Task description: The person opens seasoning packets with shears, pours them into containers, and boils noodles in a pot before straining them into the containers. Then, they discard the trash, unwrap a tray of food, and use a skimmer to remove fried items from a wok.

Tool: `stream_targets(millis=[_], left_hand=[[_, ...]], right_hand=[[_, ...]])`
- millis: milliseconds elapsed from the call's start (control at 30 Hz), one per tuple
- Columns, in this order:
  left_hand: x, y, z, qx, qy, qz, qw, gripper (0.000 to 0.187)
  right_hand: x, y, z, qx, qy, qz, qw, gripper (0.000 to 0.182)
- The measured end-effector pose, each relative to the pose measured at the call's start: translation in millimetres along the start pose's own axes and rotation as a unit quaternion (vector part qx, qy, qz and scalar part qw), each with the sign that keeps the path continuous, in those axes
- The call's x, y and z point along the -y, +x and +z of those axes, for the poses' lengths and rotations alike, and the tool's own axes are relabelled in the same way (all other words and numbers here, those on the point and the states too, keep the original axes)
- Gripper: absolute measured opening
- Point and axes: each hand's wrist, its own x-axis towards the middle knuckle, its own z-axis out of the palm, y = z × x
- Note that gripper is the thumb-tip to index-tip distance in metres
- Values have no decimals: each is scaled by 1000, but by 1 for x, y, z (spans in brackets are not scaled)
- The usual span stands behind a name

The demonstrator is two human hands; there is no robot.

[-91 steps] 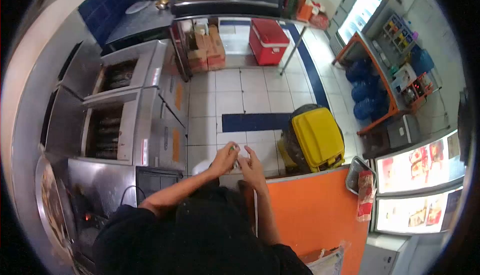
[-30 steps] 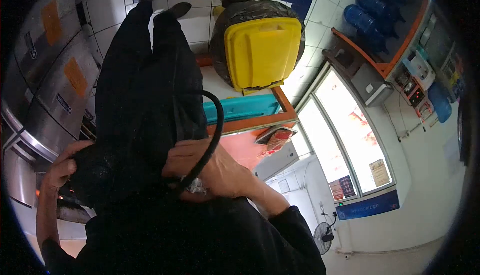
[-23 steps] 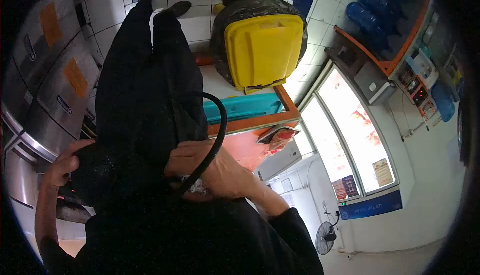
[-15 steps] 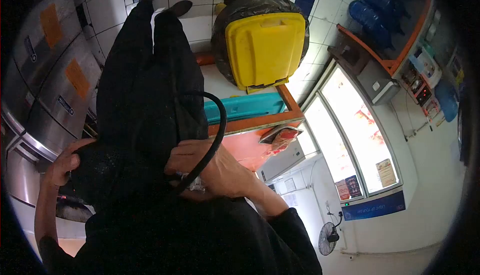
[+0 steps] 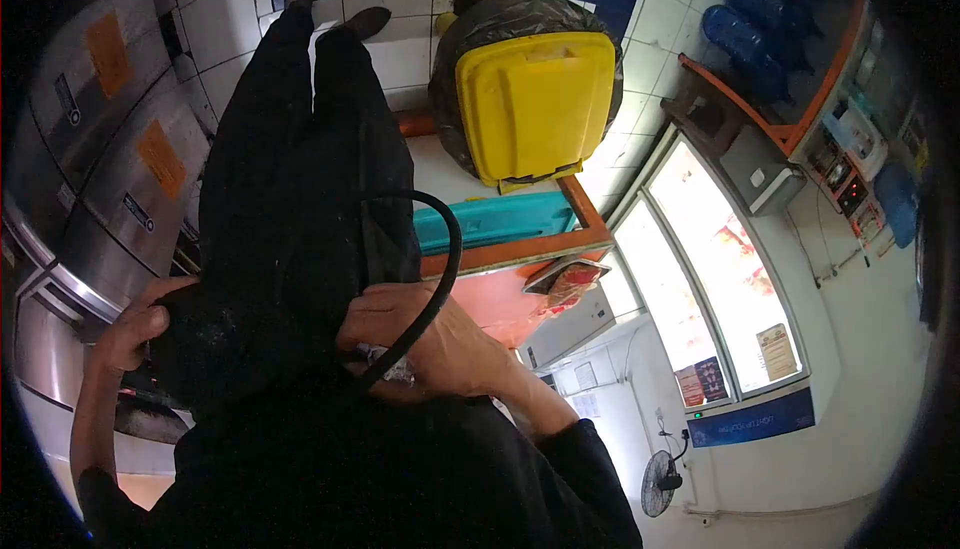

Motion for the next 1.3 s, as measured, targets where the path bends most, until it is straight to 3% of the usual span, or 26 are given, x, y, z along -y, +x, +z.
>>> stream_targets(millis=[300,600,700,767,800,867,967,1100,1167,1200,1267,1300], left_hand=[[5,-2,-4,-14,44,-9,999,88],[20,3,-8,10,-28,12,999,81],[4,-1,0,-14,-50,0,999,83],[-12,-2,3,-51,-86,-36,994,97],[-5,-1,-2,-53,-85,-35,994,97],[17,0,-16,-3,-38,-50,998,80],[19,2,-19,-97,-49,-117,987,79],[77,1,-45,-65,-97,-46,992,70],[79,0,-36,-108,-227,-29,967,57],[100,5,-39,-116,-216,-18,969,57],[175,14,-55,-70,-407,55,909,52],[193,18,-58,-108,-406,55,906,49]], right_hand=[[4,5,-2,8,-2,4,1000,20],[5,9,2,-2,5,-2,1000,20],[5,9,2,-3,-7,-6,1000,22],[6,9,3,0,-16,-4,1000,23],[6,10,4,-10,-35,-3,999,23],[7,15,7,-19,-55,-9,998,23],[11,37,10,-37,-146,-38,988,25],[17,75,23,-2,-292,-109,950,13],[23,92,35,45,-349,-160,922,10],[26,99,40,33,-356,-170,919,10],[32,105,47,87,-420,-177,886,12],[35,107,45,73,-427,-184,882,12]])
